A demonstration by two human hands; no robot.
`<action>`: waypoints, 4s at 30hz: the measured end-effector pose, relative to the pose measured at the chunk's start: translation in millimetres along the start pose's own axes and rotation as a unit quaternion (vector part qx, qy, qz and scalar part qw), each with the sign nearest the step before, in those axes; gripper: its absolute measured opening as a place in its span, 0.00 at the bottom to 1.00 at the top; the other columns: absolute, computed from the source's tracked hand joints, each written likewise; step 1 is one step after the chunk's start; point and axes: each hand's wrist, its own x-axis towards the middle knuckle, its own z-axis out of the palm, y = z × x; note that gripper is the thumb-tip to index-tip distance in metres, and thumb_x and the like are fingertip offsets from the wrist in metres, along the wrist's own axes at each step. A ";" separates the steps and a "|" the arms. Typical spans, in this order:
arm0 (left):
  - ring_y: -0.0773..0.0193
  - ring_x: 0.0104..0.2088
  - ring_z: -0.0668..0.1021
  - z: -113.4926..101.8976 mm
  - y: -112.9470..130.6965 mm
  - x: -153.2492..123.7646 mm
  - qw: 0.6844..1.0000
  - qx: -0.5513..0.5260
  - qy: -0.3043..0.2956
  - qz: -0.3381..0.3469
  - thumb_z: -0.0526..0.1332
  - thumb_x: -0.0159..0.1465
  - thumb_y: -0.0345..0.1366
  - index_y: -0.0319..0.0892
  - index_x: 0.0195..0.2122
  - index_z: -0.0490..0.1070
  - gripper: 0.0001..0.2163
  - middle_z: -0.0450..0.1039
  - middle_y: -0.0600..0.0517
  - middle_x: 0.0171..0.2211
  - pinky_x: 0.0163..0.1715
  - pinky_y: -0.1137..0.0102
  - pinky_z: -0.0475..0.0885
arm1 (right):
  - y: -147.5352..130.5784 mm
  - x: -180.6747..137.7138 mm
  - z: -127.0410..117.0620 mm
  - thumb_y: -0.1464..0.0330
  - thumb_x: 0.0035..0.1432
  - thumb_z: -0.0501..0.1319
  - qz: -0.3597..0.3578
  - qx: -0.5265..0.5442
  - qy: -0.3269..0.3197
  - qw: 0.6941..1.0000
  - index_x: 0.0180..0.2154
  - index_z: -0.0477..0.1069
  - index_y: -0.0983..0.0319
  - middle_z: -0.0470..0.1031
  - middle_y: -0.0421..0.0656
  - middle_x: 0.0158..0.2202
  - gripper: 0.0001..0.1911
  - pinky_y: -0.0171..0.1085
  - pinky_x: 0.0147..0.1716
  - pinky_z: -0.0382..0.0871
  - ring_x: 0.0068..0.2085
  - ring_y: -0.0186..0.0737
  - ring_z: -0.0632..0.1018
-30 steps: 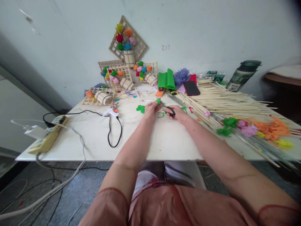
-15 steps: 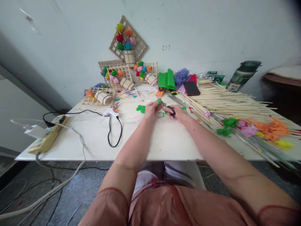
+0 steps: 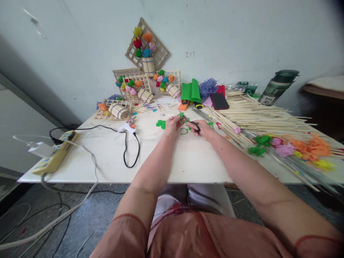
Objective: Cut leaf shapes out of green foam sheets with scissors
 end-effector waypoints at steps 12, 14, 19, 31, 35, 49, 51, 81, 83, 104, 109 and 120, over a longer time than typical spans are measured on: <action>0.64 0.35 0.81 -1.2 -0.2 3.0 1.000 -0.002 -0.011 -0.009 0.67 0.55 0.29 0.37 0.27 0.70 0.05 0.77 0.51 0.26 0.39 0.71 0.75 | 2.0 1.5 0.5 0.60 0.45 0.72 -0.002 0.002 0.014 1.000 0.26 0.69 0.64 0.63 0.35 0.17 0.17 0.27 0.12 0.52 0.15 0.23 0.60; 0.64 0.34 0.81 -0.4 0.6 2.4 1.000 -0.009 0.001 -0.004 0.66 0.55 0.28 0.37 0.26 0.69 0.05 0.77 0.51 0.26 0.40 0.71 0.75 | 2.2 1.4 0.5 0.60 0.45 0.72 -0.001 0.000 0.011 1.000 0.25 0.69 0.65 0.63 0.35 0.17 0.17 0.27 0.12 0.52 0.15 0.23 0.60; 0.68 0.29 0.80 0.5 1.9 1.1 1.000 -0.020 0.004 -0.001 0.65 0.56 0.26 0.38 0.25 0.68 0.06 0.76 0.52 0.25 0.38 0.71 0.75 | 1.4 -0.7 -0.1 0.59 0.43 0.73 0.001 0.011 -0.002 1.000 0.25 0.69 0.65 0.64 0.35 0.17 0.18 0.26 0.13 0.52 0.16 0.23 0.61; 0.69 0.27 0.79 -0.7 0.0 0.1 0.999 0.006 -0.032 0.000 0.69 0.53 0.30 0.37 0.26 0.72 0.06 0.77 0.52 0.25 0.34 0.74 0.73 | 3.0 0.2 -2.7 0.59 0.41 0.73 0.009 0.044 -0.014 0.999 0.27 0.70 0.64 0.65 0.35 0.17 0.19 0.26 0.14 0.52 0.16 0.23 0.61; 0.69 0.28 0.79 -1.8 -1.1 1.5 0.999 0.014 -0.038 0.003 0.69 0.53 0.31 0.37 0.26 0.71 0.07 0.77 0.52 0.25 0.33 0.75 0.73 | 2.1 -0.5 -2.7 0.59 0.41 0.73 0.005 0.040 -0.019 0.999 0.27 0.69 0.65 0.64 0.34 0.17 0.19 0.26 0.13 0.51 0.15 0.23 0.61; 0.66 0.31 0.81 0.0 3.3 -0.9 0.999 0.008 -0.028 -0.026 0.69 0.54 0.30 0.38 0.26 0.69 0.08 0.77 0.51 0.25 0.38 0.71 0.75 | -0.1 -1.1 -1.4 0.60 0.44 0.72 -0.004 0.014 0.007 1.000 0.25 0.68 0.65 0.63 0.35 0.17 0.18 0.26 0.12 0.51 0.15 0.22 0.60; 0.65 0.32 0.81 -0.1 3.4 -1.1 0.999 0.007 -0.030 -0.029 0.68 0.54 0.29 0.38 0.25 0.69 0.07 0.78 0.51 0.26 0.40 0.71 0.75 | -1.2 -1.8 -0.9 0.60 0.44 0.72 0.000 0.015 0.015 1.000 0.25 0.68 0.65 0.63 0.35 0.17 0.18 0.25 0.12 0.51 0.15 0.22 0.60; 0.68 0.28 0.79 -2.7 -0.1 5.4 1.000 -0.007 0.002 0.006 0.65 0.53 0.27 0.38 0.26 0.70 0.04 0.76 0.52 0.23 0.39 0.71 0.72 | -0.3 -1.1 0.2 0.66 0.46 0.71 0.007 0.010 0.001 1.000 0.24 0.68 0.64 0.63 0.35 0.16 0.13 0.27 0.11 0.50 0.15 0.24 0.59; 0.68 0.28 0.79 -3.3 -0.3 6.3 1.000 -0.007 0.002 0.006 0.65 0.54 0.26 0.38 0.26 0.70 0.04 0.76 0.52 0.24 0.40 0.70 0.72 | -0.2 -1.2 -0.2 0.66 0.46 0.71 0.008 0.013 0.000 1.000 0.24 0.69 0.65 0.63 0.35 0.16 0.13 0.27 0.11 0.50 0.15 0.24 0.60; 0.65 0.31 0.81 -3.6 0.4 6.3 1.000 -0.007 -0.003 -0.005 0.68 0.51 0.31 0.38 0.28 0.69 0.08 0.76 0.51 0.25 0.41 0.69 0.73 | -8.0 -4.6 2.6 0.61 0.45 0.71 0.005 -0.001 0.003 1.000 0.20 0.66 0.63 0.61 0.35 0.14 0.17 0.28 0.11 0.48 0.14 0.24 0.57; 0.65 0.33 0.81 -3.1 -0.1 6.4 1.000 -0.003 0.000 -0.016 0.69 0.52 0.31 0.39 0.27 0.68 0.09 0.77 0.50 0.26 0.41 0.70 0.73 | -2.4 -0.3 1.2 0.61 0.45 0.71 -0.012 -0.002 0.009 1.000 0.20 0.66 0.62 0.61 0.35 0.15 0.17 0.29 0.11 0.50 0.15 0.25 0.58; 0.63 0.33 0.81 -4.7 0.0 6.4 1.000 -0.006 -0.017 0.003 0.66 0.53 0.29 0.39 0.25 0.65 0.09 0.76 0.51 0.26 0.43 0.66 0.74 | -2.9 -2.3 -0.5 0.61 0.44 0.72 0.011 0.008 0.003 1.000 0.24 0.69 0.64 0.64 0.35 0.16 0.16 0.27 0.11 0.51 0.14 0.23 0.60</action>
